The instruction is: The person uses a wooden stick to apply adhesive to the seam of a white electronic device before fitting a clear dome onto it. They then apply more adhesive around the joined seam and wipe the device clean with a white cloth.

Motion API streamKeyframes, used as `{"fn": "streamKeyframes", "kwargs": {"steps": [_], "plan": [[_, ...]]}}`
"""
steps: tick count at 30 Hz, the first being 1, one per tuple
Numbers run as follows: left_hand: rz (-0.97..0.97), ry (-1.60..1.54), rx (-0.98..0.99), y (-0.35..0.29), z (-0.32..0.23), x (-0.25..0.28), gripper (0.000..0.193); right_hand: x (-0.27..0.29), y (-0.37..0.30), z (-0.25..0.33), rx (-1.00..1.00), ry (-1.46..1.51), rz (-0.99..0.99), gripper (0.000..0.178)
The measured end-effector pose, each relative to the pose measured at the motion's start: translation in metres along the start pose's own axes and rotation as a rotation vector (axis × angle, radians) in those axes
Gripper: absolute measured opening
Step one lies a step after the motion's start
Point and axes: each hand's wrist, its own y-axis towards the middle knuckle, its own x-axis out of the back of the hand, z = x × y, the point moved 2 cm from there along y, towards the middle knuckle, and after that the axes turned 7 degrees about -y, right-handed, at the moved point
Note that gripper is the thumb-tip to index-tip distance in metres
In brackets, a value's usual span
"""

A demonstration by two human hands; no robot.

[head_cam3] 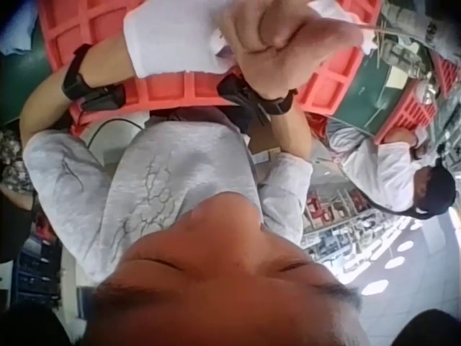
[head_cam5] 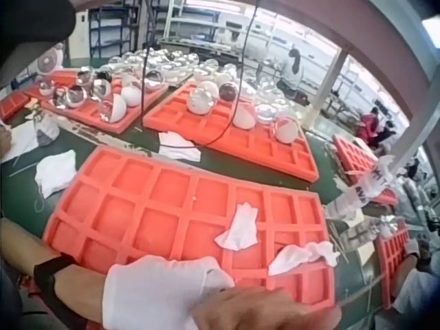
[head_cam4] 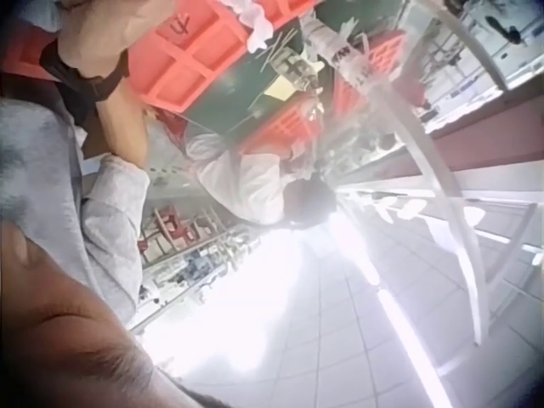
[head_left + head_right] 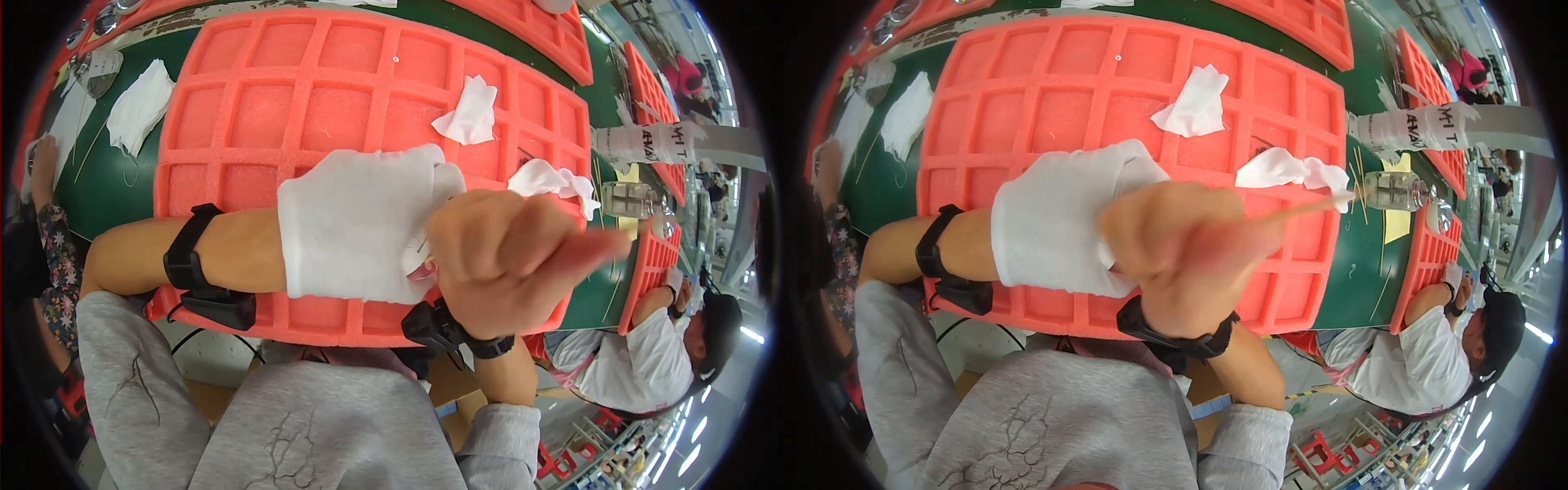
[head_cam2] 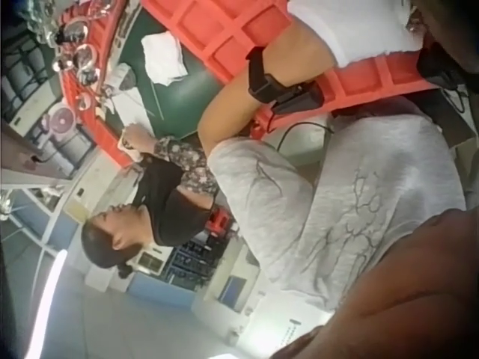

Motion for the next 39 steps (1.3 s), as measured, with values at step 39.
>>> {"fn": "streamKeyframes", "kwargs": {"steps": [39], "plan": [[0.149, -0.015, -0.158, 0.015, 0.008, 0.006, 0.020, 0.016, 0.005, 0.002, 0.037, 0.306, -0.122, 0.053]]}}
